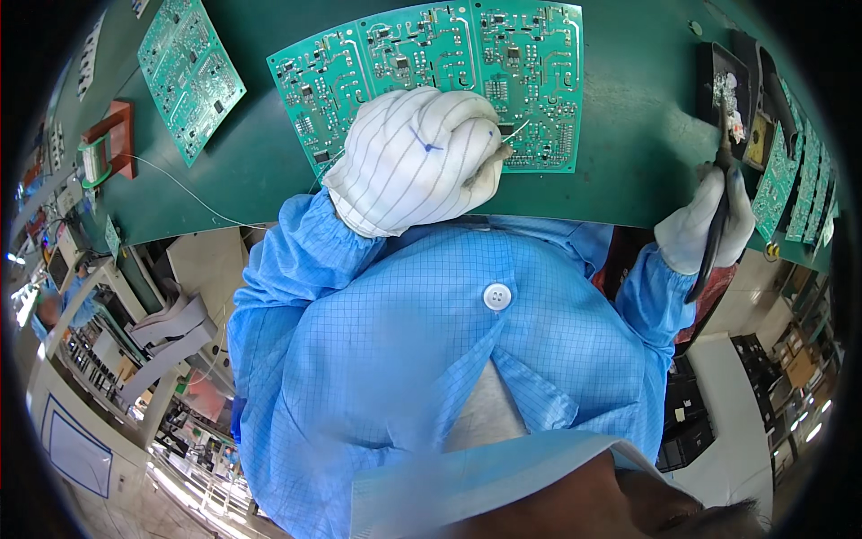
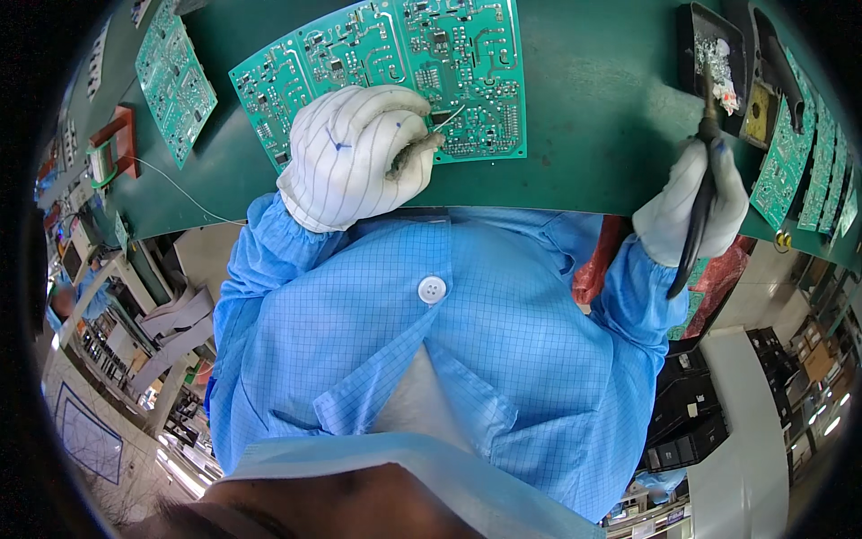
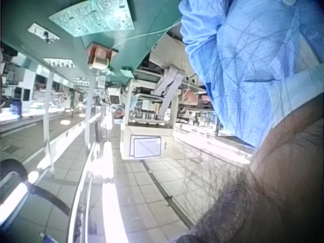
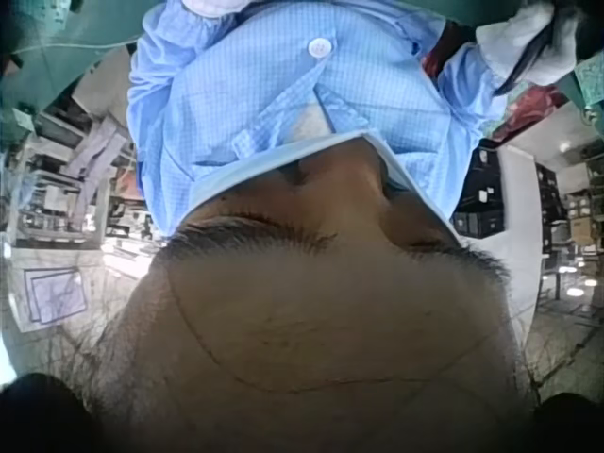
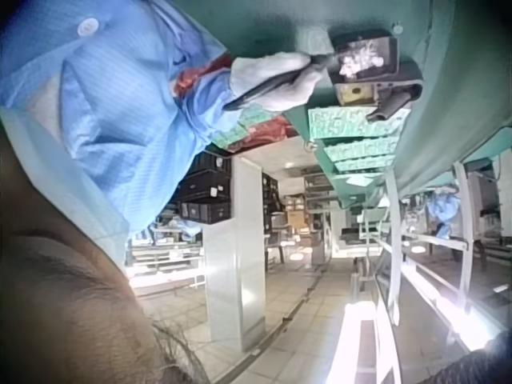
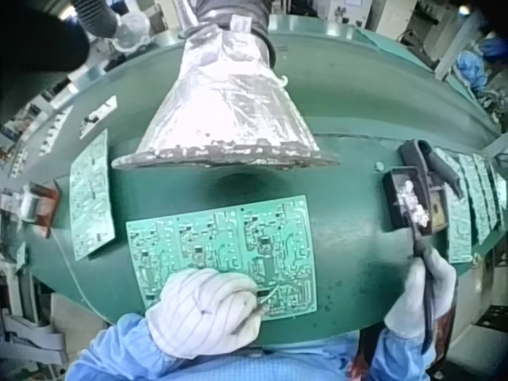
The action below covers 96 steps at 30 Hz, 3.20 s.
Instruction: Soldering electronic components onto printed circuit boards at a manual assembly station.
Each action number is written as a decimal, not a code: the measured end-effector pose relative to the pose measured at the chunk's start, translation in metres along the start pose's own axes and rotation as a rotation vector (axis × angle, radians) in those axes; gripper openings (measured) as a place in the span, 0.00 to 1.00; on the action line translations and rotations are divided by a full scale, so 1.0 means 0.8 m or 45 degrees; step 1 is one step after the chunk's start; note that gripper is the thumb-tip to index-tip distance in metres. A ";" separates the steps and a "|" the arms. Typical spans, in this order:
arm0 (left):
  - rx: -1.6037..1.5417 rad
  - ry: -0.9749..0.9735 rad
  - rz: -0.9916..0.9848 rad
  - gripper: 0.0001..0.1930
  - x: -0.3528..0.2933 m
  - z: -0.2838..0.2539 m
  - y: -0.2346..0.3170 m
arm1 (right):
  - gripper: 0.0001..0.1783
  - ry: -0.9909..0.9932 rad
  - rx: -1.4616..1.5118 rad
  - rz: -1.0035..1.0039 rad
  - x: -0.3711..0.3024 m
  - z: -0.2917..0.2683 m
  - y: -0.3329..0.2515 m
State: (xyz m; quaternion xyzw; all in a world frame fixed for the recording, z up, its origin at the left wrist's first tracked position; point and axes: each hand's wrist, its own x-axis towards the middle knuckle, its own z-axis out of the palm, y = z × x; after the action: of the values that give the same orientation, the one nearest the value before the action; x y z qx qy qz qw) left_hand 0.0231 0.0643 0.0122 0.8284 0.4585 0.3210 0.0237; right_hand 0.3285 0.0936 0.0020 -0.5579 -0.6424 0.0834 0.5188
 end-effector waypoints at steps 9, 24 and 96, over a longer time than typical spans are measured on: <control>0.160 -0.051 0.000 0.13 0.006 -0.008 -0.011 | 0.11 -0.284 0.261 -0.117 -0.041 0.000 -0.027; 0.071 -0.134 0.008 0.14 -0.021 -0.024 0.009 | 0.13 -0.345 0.331 0.015 -0.040 -0.001 -0.024; -0.028 0.033 -0.014 0.12 -0.041 -0.006 0.023 | 0.07 0.111 0.255 -0.217 0.036 -0.014 0.027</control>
State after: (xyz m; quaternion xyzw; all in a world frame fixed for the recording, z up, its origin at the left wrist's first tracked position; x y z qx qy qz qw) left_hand 0.0217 0.0269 0.0051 0.8213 0.4597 0.3367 0.0284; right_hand 0.3550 0.1192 0.0086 -0.4499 -0.6528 0.0784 0.6044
